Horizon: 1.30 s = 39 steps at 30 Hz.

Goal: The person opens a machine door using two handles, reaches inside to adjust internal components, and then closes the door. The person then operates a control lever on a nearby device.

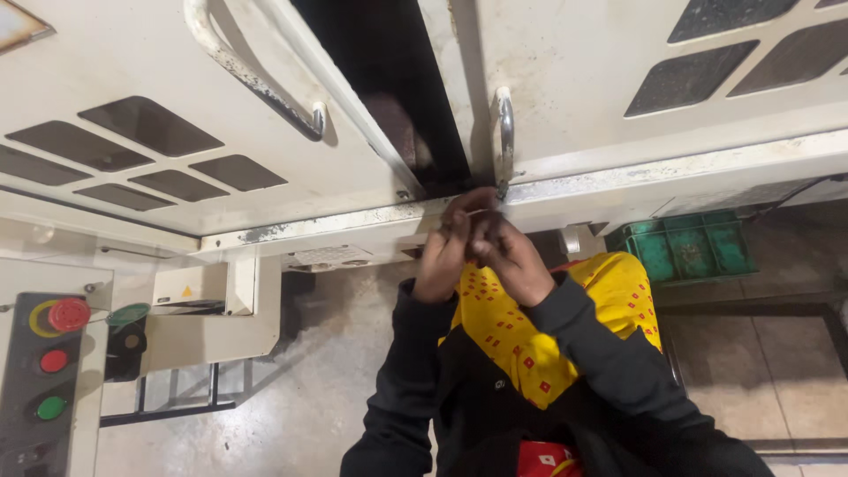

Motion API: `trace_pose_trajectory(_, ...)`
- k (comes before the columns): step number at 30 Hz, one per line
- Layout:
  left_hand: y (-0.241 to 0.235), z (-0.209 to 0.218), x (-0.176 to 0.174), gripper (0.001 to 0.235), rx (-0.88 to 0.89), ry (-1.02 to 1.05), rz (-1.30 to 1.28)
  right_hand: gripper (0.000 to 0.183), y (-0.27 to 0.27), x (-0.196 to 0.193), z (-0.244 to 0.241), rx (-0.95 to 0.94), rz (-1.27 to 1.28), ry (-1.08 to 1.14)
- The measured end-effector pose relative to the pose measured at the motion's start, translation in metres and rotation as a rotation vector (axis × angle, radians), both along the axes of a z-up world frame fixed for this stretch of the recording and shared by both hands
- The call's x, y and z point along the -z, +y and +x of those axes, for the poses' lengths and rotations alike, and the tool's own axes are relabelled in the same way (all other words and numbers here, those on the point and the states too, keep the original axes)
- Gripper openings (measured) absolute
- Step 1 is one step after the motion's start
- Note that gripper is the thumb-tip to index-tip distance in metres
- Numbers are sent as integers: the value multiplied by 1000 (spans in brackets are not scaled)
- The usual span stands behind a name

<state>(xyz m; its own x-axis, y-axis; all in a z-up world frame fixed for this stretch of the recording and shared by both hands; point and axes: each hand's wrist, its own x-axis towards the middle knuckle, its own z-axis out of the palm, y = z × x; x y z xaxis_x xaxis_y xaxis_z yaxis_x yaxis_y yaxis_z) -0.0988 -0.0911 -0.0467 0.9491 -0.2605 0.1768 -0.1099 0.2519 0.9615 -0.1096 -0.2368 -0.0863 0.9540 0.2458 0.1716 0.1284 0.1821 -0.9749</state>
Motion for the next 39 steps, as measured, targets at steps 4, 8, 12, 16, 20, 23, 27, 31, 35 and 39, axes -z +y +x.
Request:
trace_pose_trajectory(4, 34, 6, -4, 45, -277, -230, 118, 12, -5, -11, -2, 144, 174, -45)
trace_pose_trajectory(8, 58, 18, 2, 31, -6, -44, -1055, 20, -22, -41, -5, 363, -82, -238)
trace_pose_trajectory(12, 54, 17, -7, 30, -86, -57, -911, 32, -18, -73, 7, 648, -167, -490)
trace_pose_trajectory(16, 69, 30, -44, 36, -408, -372, -558, 35, -27, -94, 21, 547, -323, -608)
trace_pose_trajectory(20, 86, 50, -93, 53, -682, -561, -166, 32, -17, -98, 44, 327, -144, -398)
trace_pose_trajectory(23, 88, 72, -118, 56, -538, -638, -113, 28, -4, -86, 55, 304, -45, -316)
trace_pose_trajectory(27, 86, 84, -129, 49, -384, -549, -116, 30, -5, -71, 64, 340, -71, -268)
trace_pose_trajectory(31, 83, 85, -131, 42, -365, -531, -161, 31, -12, -63, 67, 303, -75, -293)
trace_pose_trajectory(35, 79, 83, -133, 39, -399, -577, -99, 28, -12, -62, 68, 275, -55, -277)
trace_pose_trajectory(39, 76, 83, -132, 38, -420, -586, -116, 25, -13, -62, 67, 268, -64, -282)
